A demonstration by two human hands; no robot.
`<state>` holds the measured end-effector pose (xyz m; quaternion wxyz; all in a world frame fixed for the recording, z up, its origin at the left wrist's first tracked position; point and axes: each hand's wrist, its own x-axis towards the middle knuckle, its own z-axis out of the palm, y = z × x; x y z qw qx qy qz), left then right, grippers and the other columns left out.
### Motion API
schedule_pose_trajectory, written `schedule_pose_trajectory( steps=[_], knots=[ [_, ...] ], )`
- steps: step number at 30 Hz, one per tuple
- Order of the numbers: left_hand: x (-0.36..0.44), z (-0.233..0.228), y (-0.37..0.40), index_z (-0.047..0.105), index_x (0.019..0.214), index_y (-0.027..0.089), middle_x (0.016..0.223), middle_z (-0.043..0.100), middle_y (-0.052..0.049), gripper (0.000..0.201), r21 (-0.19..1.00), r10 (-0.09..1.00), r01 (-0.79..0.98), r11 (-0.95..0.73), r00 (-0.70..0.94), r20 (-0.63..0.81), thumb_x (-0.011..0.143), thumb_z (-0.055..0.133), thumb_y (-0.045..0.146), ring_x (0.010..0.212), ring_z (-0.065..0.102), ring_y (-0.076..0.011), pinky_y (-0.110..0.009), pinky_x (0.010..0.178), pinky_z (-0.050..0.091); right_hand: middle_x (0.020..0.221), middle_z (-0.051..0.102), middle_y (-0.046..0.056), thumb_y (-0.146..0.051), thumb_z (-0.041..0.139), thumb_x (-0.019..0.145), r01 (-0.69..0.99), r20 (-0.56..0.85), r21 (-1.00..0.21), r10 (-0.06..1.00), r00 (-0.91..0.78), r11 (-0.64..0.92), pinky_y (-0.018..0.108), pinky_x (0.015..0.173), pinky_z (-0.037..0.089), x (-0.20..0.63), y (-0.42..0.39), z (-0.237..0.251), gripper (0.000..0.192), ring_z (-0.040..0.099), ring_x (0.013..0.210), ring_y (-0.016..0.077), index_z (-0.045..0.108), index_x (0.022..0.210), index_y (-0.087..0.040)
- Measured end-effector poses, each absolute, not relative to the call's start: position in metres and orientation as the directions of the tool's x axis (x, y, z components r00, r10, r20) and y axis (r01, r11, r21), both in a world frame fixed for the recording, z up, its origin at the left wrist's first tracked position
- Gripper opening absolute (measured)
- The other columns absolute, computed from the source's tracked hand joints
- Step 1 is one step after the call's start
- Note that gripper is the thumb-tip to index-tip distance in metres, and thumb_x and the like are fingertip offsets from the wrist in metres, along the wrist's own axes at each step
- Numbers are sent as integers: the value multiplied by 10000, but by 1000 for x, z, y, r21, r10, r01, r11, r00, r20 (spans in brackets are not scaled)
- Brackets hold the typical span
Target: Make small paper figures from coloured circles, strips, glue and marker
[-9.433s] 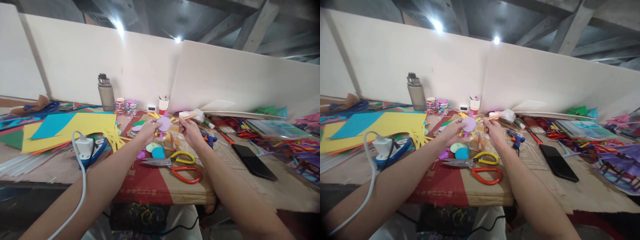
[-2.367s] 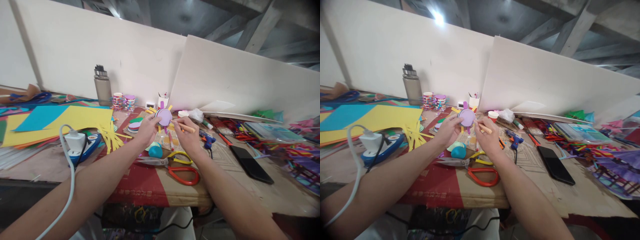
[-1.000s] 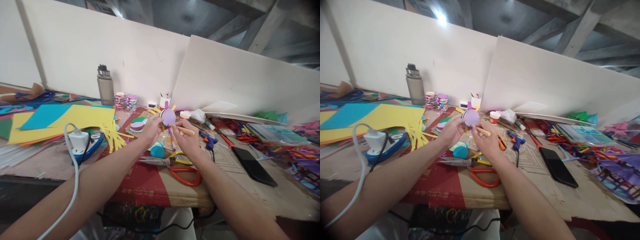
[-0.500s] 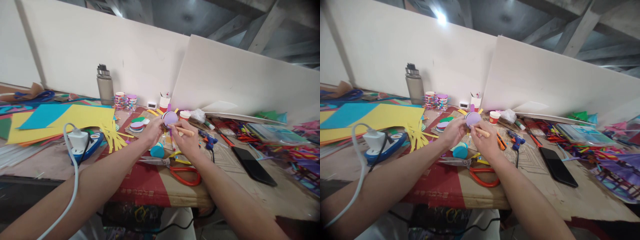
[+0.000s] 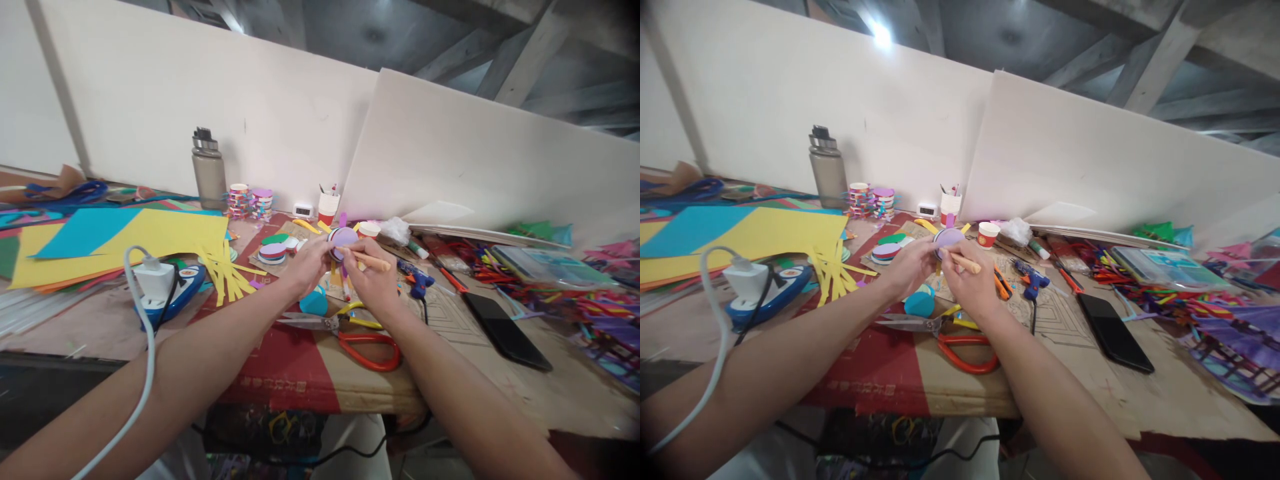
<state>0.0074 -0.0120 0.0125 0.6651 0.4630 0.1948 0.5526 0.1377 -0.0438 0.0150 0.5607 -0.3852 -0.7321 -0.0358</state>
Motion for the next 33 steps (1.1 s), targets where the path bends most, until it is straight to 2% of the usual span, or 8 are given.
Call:
schedule_pose_trajectory(
  steps=[7,13,20,27,33],
  knots=[
    [8,10,-11,560,724,162,750,604,-28,100,829,892,-557,-52,348,290,710,636,224,747,571,-143,-242,654,426,706,648,18,-274,556,878,596,866,-368,497,-60,714,293,621,453,139,-42,16,156,595,653,149,619,752,-205],
    [8,6,-9,567,735,153,719,560,-2,102,840,881,-540,-39,378,284,737,632,231,696,525,-120,-258,706,447,705,656,13,-275,566,866,593,875,-373,484,-32,714,294,625,468,141,-40,17,145,595,644,148,622,754,-201],
    [9,7,-12,620,795,139,782,629,-24,113,851,885,-524,-32,381,268,747,618,241,711,555,-129,-257,680,439,730,663,9,-281,568,868,569,866,-425,498,32,703,303,645,479,143,-38,16,135,603,673,153,621,766,-212],
    [9,8,-14,651,837,137,816,657,-34,141,857,874,-513,-43,396,281,757,631,253,730,570,-138,-263,698,437,712,657,1,-242,569,863,557,877,-423,478,53,714,294,651,479,143,-38,17,119,608,681,152,629,767,-207],
    [10,4,-11,667,890,133,872,679,-48,172,863,876,-504,-46,394,277,760,619,234,813,608,-165,-265,716,453,742,673,3,-258,573,865,540,863,-461,498,88,704,299,666,488,144,-35,16,122,622,700,156,651,781,-217]
  ],
)
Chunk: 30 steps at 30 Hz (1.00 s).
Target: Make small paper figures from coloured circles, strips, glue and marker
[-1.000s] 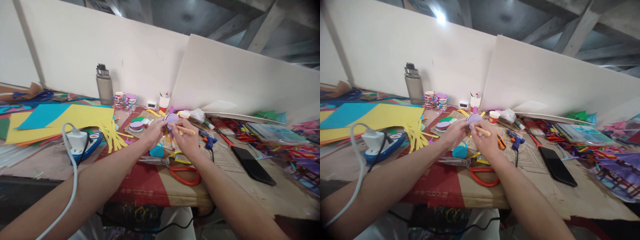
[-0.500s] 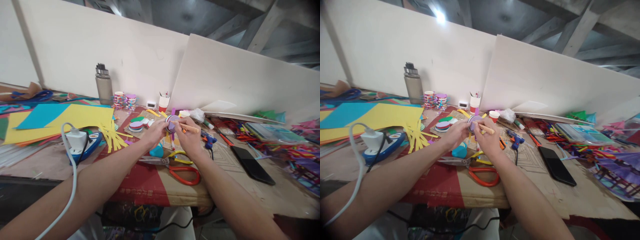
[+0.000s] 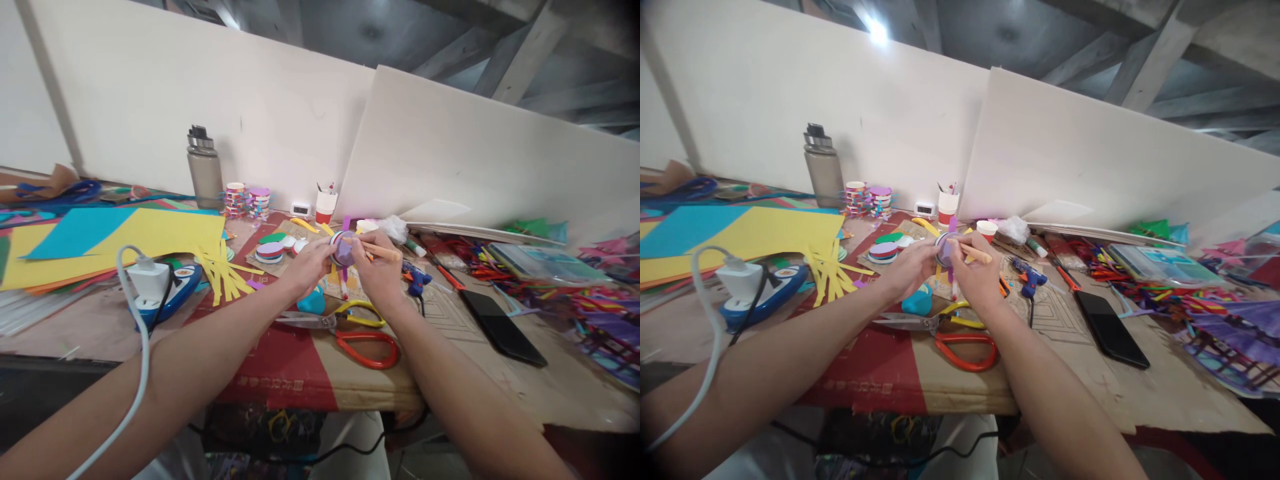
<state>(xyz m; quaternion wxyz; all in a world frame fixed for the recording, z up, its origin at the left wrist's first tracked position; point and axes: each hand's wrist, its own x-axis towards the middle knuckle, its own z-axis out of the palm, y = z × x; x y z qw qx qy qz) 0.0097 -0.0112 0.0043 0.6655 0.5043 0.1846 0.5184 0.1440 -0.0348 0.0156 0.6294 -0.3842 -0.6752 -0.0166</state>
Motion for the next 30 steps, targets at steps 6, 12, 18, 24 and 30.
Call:
schedule_pose_trajectory(
  steps=[6,12,18,24,30],
  knots=[
    [11,9,-9,637,810,129,848,702,-61,93,807,914,-590,32,344,215,752,565,138,819,651,-170,-259,728,496,724,642,2,-297,600,856,463,824,-543,549,137,700,304,648,478,146,-33,17,119,612,681,156,628,780,-210],
    [6,20,-6,610,788,132,681,680,-29,170,674,959,-721,160,276,68,785,460,51,674,656,-146,-294,797,544,718,625,-4,-353,597,866,267,725,-688,624,291,675,307,672,505,148,-32,21,155,614,680,150,595,821,-205],
    [3,22,-7,628,940,126,715,705,-29,268,619,955,-763,188,288,65,795,417,46,657,665,-150,-314,793,563,755,636,10,-395,610,862,213,684,-729,688,241,651,321,666,519,146,-29,17,196,626,697,162,604,842,-200],
    [5,23,-7,623,891,133,744,702,-25,237,665,965,-734,138,250,76,770,442,40,690,651,-132,-271,791,538,859,662,34,-373,595,880,279,741,-669,649,173,689,320,703,519,146,-28,13,177,645,787,172,635,872,-200],
    [7,15,-6,581,769,149,707,632,6,104,764,960,-640,79,256,115,733,538,62,659,572,-89,-209,708,469,825,672,30,-353,587,884,445,819,-538,570,72,716,313,694,504,145,-32,14,169,629,761,168,660,857,-203]
  ],
)
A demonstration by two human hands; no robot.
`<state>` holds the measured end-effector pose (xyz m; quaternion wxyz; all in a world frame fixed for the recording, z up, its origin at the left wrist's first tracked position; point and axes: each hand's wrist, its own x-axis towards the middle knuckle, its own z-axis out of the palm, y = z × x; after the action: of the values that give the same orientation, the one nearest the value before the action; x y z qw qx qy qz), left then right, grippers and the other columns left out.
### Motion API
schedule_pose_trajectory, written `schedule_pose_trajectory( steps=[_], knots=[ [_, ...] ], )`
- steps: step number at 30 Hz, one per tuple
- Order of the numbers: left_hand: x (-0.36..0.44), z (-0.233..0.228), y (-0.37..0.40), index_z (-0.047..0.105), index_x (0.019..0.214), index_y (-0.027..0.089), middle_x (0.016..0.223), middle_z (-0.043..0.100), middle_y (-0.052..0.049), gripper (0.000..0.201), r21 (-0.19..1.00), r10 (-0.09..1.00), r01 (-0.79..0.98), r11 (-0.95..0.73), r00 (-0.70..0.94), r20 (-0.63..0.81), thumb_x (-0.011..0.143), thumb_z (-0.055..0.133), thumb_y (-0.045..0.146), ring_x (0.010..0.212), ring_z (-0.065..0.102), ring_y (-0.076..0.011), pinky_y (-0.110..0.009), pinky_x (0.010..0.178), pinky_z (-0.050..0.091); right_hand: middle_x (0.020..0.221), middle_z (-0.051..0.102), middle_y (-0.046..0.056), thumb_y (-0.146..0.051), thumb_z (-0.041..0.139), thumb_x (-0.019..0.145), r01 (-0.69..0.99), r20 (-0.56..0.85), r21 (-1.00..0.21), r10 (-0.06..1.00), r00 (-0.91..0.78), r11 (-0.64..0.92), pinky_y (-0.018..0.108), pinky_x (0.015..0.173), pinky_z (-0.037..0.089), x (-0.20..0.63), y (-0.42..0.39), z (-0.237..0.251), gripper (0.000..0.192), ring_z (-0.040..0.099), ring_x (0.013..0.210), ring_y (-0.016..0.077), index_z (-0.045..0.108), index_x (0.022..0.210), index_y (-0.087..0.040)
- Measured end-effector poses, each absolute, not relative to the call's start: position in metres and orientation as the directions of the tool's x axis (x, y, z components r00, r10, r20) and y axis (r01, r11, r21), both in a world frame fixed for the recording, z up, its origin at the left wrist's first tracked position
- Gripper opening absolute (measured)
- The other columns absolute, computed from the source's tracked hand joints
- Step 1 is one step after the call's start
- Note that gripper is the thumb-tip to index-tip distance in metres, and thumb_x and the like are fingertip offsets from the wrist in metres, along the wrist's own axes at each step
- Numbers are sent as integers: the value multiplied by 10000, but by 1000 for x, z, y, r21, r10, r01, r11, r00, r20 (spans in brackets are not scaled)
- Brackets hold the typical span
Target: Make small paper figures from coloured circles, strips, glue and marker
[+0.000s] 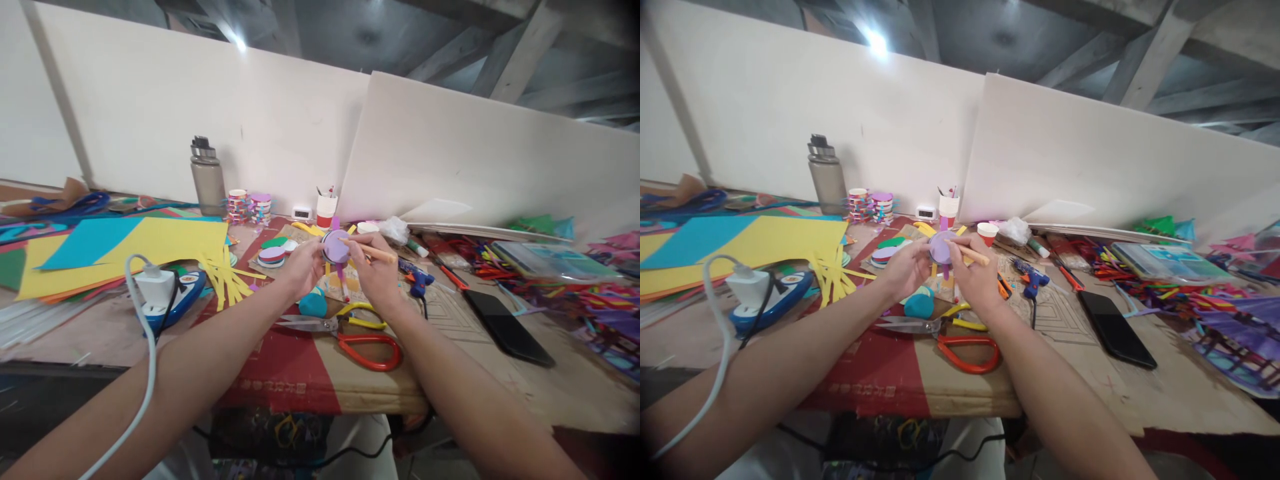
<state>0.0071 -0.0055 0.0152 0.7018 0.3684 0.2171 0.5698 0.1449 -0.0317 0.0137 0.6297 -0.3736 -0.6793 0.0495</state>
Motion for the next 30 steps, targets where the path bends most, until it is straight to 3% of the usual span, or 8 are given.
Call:
schedule_pose_trajectory(
  steps=[14,24,30],
  knots=[
    [9,14,-12,528,779,161,808,643,-23,79,837,913,-547,24,353,204,726,586,158,772,609,-145,-264,731,470,817,688,26,-300,572,894,494,846,-469,532,15,732,311,709,487,142,-35,16,133,635,767,165,653,862,-200],
    [6,16,-12,561,770,153,751,640,-13,47,836,911,-548,-12,339,235,737,595,148,691,583,-122,-250,687,444,784,671,22,-299,565,882,520,844,-431,534,-57,737,309,689,488,144,-36,18,132,616,733,162,643,817,-214],
    [6,16,-8,563,759,146,721,625,-8,52,830,915,-556,-38,315,253,727,605,145,671,564,-107,-230,655,430,739,651,12,-313,582,856,500,815,-495,580,-17,710,300,666,488,142,-37,19,137,602,690,158,624,773,-213]
  ],
)
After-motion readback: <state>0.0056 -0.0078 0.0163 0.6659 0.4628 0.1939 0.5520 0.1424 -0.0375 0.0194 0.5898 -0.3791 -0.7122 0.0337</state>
